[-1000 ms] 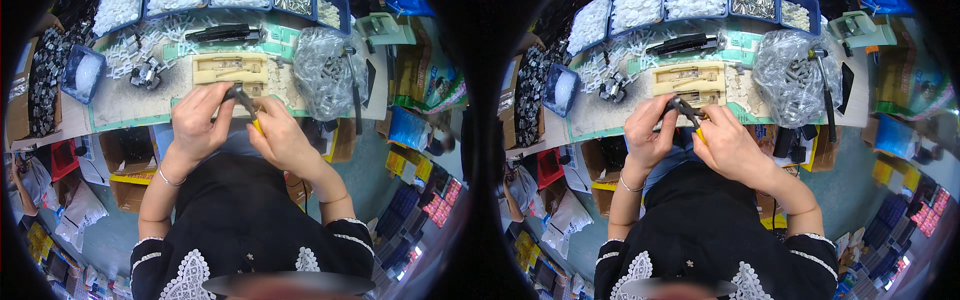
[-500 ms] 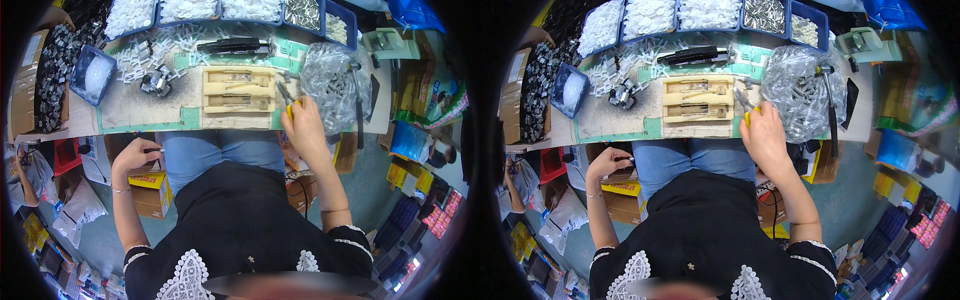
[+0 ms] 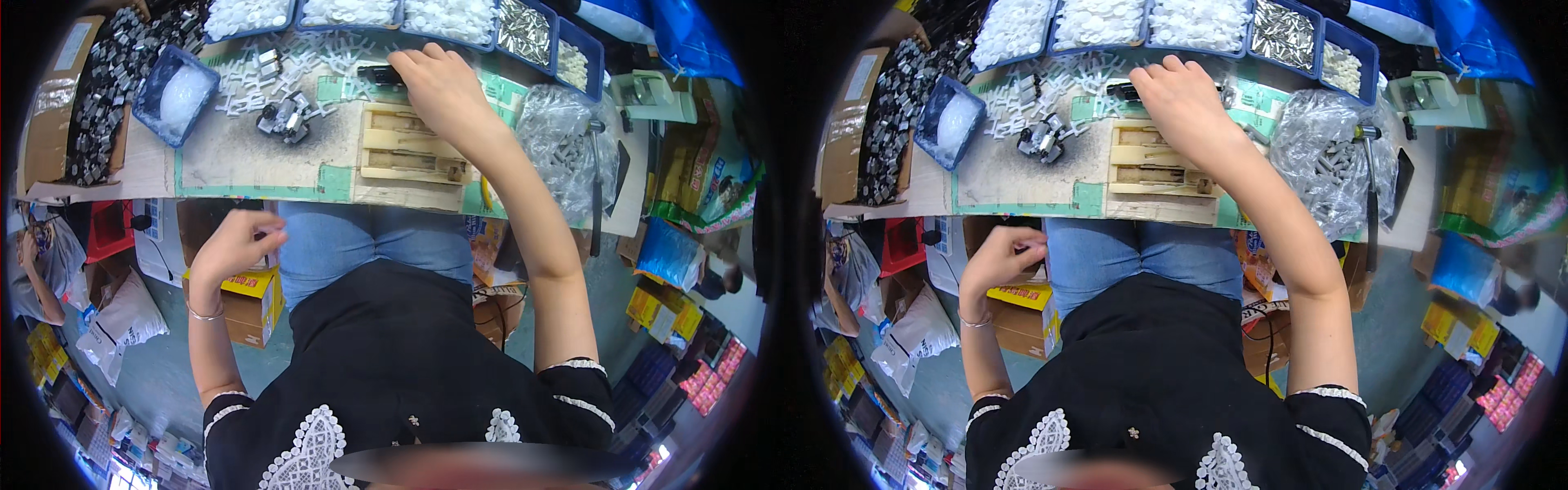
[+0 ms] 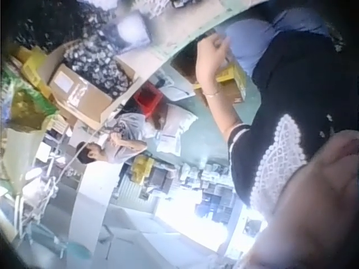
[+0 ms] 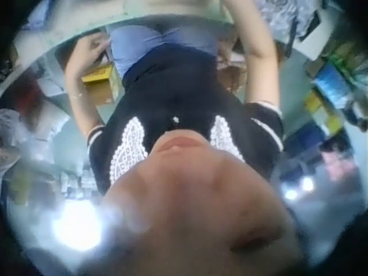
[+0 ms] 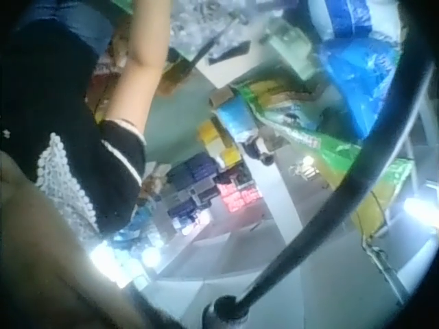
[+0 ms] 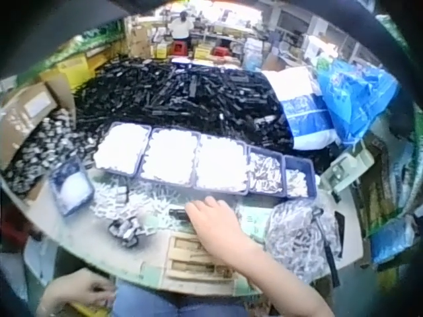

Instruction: The person assembles an electronic component by hand, joining plastic housing, metal contacts, and plastic gears with a manual screwdriver.

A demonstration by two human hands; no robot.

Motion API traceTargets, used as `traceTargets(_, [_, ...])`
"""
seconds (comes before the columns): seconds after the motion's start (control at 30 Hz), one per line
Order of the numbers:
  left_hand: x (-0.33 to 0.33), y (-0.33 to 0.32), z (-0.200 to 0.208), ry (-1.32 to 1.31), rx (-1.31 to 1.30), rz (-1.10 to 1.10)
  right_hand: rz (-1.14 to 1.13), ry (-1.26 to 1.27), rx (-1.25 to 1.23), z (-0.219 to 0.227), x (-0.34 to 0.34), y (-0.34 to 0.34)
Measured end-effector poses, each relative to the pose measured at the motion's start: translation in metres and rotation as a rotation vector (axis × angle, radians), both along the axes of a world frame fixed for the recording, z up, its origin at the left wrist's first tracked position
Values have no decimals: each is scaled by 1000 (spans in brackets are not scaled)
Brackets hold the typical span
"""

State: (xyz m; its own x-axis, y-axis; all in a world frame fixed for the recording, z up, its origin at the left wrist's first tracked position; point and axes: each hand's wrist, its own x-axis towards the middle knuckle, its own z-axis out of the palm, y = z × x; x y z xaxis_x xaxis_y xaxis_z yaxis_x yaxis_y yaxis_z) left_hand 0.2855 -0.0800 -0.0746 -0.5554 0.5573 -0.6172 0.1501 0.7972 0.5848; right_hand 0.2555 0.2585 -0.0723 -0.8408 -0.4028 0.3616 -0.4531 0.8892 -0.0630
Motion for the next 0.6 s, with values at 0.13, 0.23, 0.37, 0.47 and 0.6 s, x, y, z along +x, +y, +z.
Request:
traceTargets(0.13, [-4,49,22,711,409,228,-70,-227,140,4,-11,-13])
traceTargets(0.23, [-23,81,9,1112,339,215,-42,-148,83,-3,-16,-9])
traceTargets(0.37, [-30,92,-4,1078,261,278,-77,-194,68,7,-6,-5])
traceTargets(0.47, [-31,90,-10,1035,285,287,-97,-94,-16,28,15,0])
traceTargets(0.6, [-40,87,-13,1027,392,335,-237,-171,-326,38,43,15])
